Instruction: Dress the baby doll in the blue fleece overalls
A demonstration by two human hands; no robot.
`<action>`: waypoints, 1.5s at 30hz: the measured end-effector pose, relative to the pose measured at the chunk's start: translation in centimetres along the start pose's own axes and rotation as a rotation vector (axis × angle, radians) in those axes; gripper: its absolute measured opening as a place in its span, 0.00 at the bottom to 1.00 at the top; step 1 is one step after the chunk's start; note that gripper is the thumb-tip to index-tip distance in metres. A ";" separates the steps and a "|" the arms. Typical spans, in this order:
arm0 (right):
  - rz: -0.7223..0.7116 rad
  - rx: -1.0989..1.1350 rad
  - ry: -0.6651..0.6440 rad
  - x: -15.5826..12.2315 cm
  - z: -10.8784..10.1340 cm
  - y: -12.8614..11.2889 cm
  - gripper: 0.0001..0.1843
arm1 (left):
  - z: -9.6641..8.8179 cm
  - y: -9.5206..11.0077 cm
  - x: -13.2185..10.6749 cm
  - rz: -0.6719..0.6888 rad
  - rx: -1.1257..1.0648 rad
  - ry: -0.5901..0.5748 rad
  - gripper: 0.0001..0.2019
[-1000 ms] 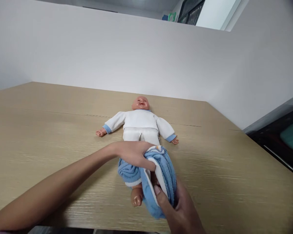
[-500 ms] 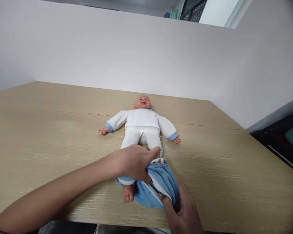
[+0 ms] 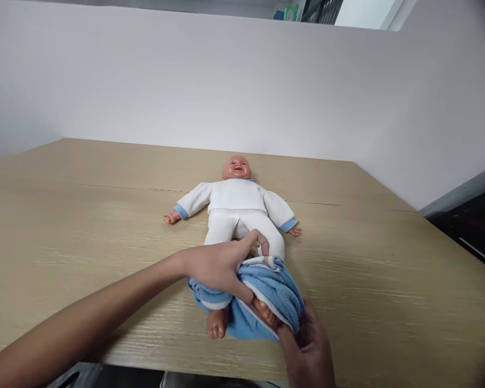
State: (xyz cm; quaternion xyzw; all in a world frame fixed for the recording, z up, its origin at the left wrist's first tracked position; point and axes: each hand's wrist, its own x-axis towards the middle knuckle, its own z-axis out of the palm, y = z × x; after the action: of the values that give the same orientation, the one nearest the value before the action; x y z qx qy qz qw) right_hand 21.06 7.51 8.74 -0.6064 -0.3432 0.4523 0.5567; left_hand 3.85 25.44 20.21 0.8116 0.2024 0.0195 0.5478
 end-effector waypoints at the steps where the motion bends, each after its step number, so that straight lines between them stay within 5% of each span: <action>1: -0.008 0.045 0.008 0.3 0.2 -0.3 0.27 | 0.2 -0.2 -0.2 0.008 -0.063 0.028 0.36; 7: -0.174 -0.006 -0.057 3.2 0.0 -2.8 0.31 | 1.1 -1.1 -1.4 0.073 -0.243 0.185 0.31; 15: -0.380 -0.394 -0.344 7.8 -2.3 -6.3 0.11 | 0.8 -2.0 -2.0 0.116 -0.090 0.232 0.26; 20: -0.408 -0.546 -0.638 10.4 -4.8 -7.4 0.23 | 0.6 -2.0 -2.3 0.141 0.295 0.319 0.17; 24: -0.328 -0.590 -0.832 11.9 -6.1 -7.9 0.28 | 0.2 -2.4 -3.2 0.187 0.483 0.362 0.23; 28: -0.264 -0.361 -0.856 13.2 -6.0 -8.0 0.18 | -0.3 -3.4 -4.7 0.179 0.493 0.407 0.32; 32: -0.194 -0.081 -0.857 15.4 -4.9 -7.7 0.15 | -1.3 -4.6 -5.1 0.127 0.418 0.476 0.19; 39: 0.059 0.153 -0.656 17.6 -1.1 -7.0 0.13 | -1.6 -7.7 -3.3 0.146 -0.127 0.650 0.14; 42: 0.092 0.203 -0.621 17.1 -0.4 -6.0 0.13 | -0.9 -8.1 -4.0 0.095 0.028 0.696 0.18; 45: 0.119 0.182 -0.632 16.3 -0.6 -4.9 0.18 | -1.0 -8.0 -5.4 0.030 0.221 0.613 0.25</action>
State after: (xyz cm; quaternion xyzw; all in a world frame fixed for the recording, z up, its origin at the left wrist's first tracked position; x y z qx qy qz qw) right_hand 27.86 22.96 10.88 -0.4029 -0.4212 0.6784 0.4473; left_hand -3.81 26.98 14.51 0.8253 0.3466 0.2491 0.3698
